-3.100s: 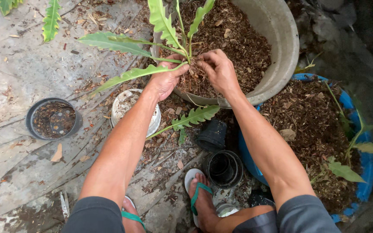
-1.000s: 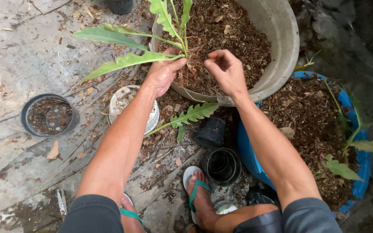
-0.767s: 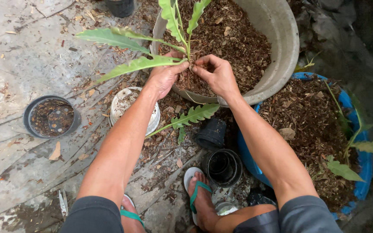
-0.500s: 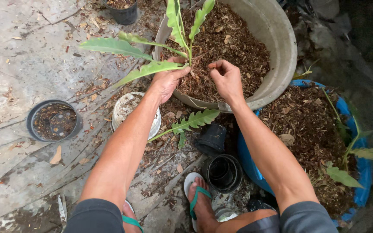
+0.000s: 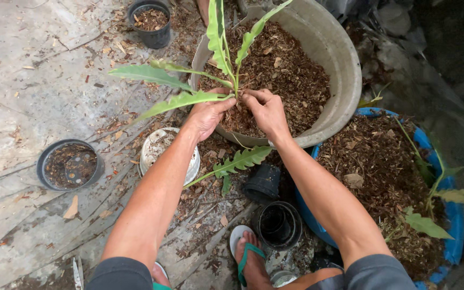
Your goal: The person removes a plant from a small black nursery bag, places it into a larger pot, and fills the surrounding space with soil from a nearby basin. The person then repeats the process with a second plant, adjusting the soil around the roots and firming it down.
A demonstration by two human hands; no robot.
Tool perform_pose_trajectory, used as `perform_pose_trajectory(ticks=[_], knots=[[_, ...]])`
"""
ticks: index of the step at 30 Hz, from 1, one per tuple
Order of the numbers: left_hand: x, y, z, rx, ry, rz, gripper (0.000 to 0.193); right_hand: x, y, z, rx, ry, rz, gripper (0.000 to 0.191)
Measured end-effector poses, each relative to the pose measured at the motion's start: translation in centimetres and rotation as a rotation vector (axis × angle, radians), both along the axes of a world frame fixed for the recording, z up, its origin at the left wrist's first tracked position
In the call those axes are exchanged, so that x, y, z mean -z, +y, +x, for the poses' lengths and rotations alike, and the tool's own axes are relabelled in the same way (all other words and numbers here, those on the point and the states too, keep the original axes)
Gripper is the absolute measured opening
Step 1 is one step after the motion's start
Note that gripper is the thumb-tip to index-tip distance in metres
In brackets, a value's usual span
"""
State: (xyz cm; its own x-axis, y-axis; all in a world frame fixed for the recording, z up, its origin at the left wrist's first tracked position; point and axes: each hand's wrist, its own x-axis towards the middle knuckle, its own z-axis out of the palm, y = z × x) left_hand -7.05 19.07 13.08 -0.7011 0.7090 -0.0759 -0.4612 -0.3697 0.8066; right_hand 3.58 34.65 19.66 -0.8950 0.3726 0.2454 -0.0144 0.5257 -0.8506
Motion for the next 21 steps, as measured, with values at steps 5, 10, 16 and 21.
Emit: perform_pose_trajectory(ticks=[5, 10, 16, 21], knots=[[-0.1, 0.0, 0.2, 0.009, -0.013, 0.099, 0.041, 0.7, -0.4, -0.6, -0.036, -0.009, -0.437, 0.028], [-0.6, 0.1, 0.3, -0.011, -0.044, 0.055, 0.043, 1.0, -0.4, -0.9, -0.033, 0.003, -0.577, 0.022], [-0.9, -0.2, -0.3, -0.059, -0.03, 0.065, 0.047, 0.7, 2.5, -0.5, 0.074, -0.037, -0.339, 0.024], [-1.1, -0.7, -0.5, -0.096, -0.041, 0.061, 0.049, 1.4, 5.3, 0.6, 0.373, -0.134, -0.295, 0.041]])
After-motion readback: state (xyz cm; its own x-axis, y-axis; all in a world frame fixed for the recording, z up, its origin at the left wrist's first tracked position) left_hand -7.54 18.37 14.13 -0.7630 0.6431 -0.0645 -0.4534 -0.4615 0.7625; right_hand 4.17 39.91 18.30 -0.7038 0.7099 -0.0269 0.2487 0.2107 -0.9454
